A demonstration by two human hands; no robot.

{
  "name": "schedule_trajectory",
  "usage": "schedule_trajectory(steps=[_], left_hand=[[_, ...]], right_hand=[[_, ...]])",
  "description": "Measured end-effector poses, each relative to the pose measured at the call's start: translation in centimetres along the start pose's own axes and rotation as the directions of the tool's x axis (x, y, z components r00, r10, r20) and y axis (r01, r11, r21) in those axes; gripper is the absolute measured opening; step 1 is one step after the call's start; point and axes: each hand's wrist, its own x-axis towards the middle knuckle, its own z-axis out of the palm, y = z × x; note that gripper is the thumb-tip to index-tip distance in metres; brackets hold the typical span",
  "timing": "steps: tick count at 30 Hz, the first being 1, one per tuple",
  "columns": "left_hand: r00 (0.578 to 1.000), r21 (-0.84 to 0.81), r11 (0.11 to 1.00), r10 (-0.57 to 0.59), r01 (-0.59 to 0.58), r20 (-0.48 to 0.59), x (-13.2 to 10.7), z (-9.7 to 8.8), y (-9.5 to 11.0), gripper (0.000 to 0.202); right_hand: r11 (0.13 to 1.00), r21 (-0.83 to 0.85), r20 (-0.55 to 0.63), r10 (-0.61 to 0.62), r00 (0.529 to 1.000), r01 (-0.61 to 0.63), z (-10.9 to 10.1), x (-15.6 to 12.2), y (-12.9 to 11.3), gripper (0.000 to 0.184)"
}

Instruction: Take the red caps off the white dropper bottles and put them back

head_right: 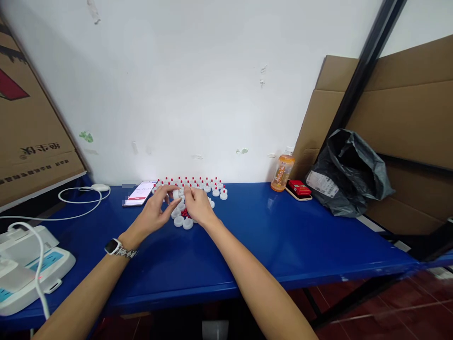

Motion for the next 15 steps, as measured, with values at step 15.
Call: schedule_trajectory(steps=[15], left_hand=[[0.981,-0.102,0.976,-0.189,0.193,0.054,-0.7,-0.2,-2.6,0.037]], right_hand=[[0.928,-0.353,0.147,-0.073,0.986,0.121,-1.7,-0.2,1.8,0.044]])
